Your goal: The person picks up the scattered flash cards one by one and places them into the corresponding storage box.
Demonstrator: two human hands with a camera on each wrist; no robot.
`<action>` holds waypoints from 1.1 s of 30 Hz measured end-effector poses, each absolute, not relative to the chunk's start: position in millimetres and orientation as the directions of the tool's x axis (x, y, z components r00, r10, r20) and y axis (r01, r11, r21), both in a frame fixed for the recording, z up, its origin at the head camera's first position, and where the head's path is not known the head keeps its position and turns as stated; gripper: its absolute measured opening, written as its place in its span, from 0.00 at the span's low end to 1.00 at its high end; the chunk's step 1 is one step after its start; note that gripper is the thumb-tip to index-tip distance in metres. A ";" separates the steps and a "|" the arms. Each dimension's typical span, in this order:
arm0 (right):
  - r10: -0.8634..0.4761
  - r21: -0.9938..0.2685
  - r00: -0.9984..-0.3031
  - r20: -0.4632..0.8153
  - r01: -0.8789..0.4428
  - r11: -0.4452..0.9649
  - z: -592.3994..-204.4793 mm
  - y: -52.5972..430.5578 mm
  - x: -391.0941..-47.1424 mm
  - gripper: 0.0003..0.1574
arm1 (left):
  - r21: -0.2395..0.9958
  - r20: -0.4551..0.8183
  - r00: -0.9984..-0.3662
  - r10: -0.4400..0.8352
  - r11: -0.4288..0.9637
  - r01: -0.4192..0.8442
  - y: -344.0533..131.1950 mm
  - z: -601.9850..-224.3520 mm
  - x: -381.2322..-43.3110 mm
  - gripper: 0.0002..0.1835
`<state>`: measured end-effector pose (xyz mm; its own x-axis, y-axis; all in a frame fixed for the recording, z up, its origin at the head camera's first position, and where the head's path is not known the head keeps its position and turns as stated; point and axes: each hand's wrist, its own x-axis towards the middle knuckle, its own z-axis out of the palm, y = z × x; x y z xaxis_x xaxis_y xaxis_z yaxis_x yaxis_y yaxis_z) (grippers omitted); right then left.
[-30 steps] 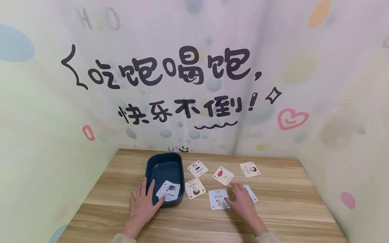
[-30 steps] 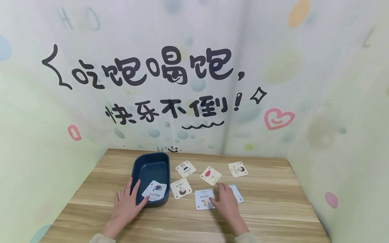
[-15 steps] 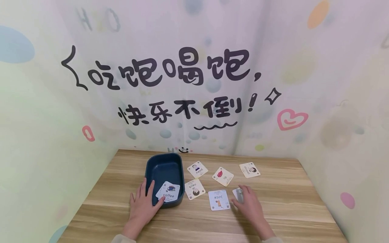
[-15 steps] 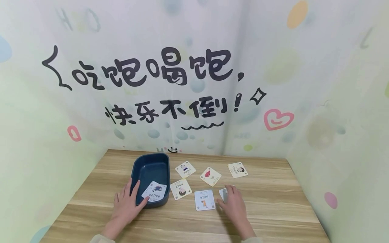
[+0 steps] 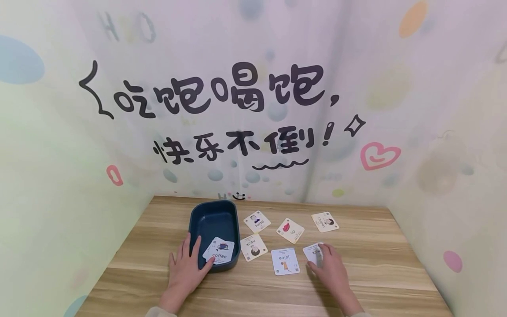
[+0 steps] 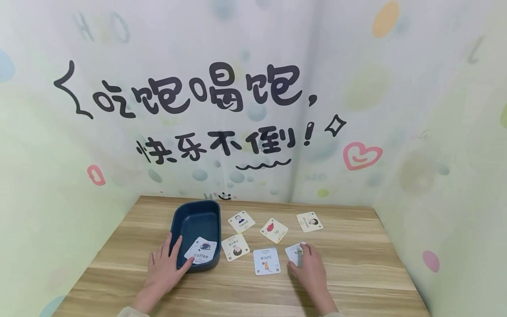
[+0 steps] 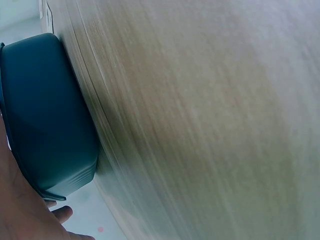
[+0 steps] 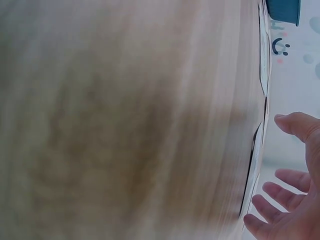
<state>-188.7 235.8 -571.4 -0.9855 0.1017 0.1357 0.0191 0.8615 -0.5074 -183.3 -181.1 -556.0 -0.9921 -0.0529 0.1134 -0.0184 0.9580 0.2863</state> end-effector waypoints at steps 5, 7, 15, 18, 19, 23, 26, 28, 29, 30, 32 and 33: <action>0.113 -0.505 -0.985 0.133 0.030 0.863 -571.3 237.2 -187.3 0.47 | 0.285 0.115 -0.992 -0.053 0.958 -0.019 -180.9 -555.4 -182.9 0.46; 0.115 -0.503 -0.983 0.140 0.030 0.864 -571.8 237.7 -186.7 0.46 | 0.285 0.116 -0.992 -0.053 0.958 -0.018 -180.9 -555.4 -182.8 0.46; 0.134 -0.494 -0.983 0.124 0.056 0.868 -573.4 238.9 -185.8 0.47 | 0.287 0.117 -0.992 -0.053 0.958 -0.017 -180.9 -555.1 -182.3 0.46; 0.139 -0.485 -0.983 0.121 0.064 0.872 -572.8 239.3 -184.8 0.48 | 0.285 0.118 -0.992 -0.053 0.958 -0.017 -180.9 -555.4 -182.4 0.46; 0.140 -0.481 -0.983 0.117 0.067 0.874 -572.7 239.6 -184.6 0.48 | 0.285 0.119 -0.992 -0.053 0.958 -0.017 -180.8 -555.4 -182.4 0.46; 0.148 -0.463 -0.984 0.095 0.088 0.882 -572.8 240.6 -183.2 0.51 | 0.287 0.119 -0.991 -0.054 0.958 -0.017 -180.6 -555.7 -182.6 0.46; 0.158 -0.443 -0.984 0.080 0.106 0.890 -573.8 241.6 -182.2 0.54 | 0.287 0.116 -0.992 -0.054 0.958 -0.018 -180.6 -555.7 -182.9 0.46; 0.161 -0.432 -0.984 0.076 0.113 0.895 -574.0 242.1 -181.3 0.55 | 0.287 0.113 -0.992 -0.054 0.958 -0.019 -180.6 -555.6 -182.9 0.46; 0.161 -0.427 -0.984 0.074 0.115 0.897 -573.9 242.2 -181.1 0.56 | 0.288 0.114 -0.992 -0.053 0.958 -0.019 -180.6 -555.5 -182.9 0.46; 0.165 -0.426 -0.984 0.074 0.118 0.897 -574.0 242.3 -180.7 0.56 | 0.288 0.115 -0.992 -0.053 0.957 -0.018 -180.5 -555.4 -182.8 0.46; 0.169 -0.423 -0.983 0.075 0.122 0.898 -573.7 242.4 -180.2 0.55 | 0.289 0.117 -0.992 -0.054 0.957 -0.018 -180.3 -554.9 -182.6 0.46; 0.173 -0.423 -0.982 0.074 0.126 0.897 -573.8 242.6 -180.0 0.55 | 0.288 0.121 -0.991 -0.054 0.957 -0.017 -180.3 -554.8 -182.5 0.46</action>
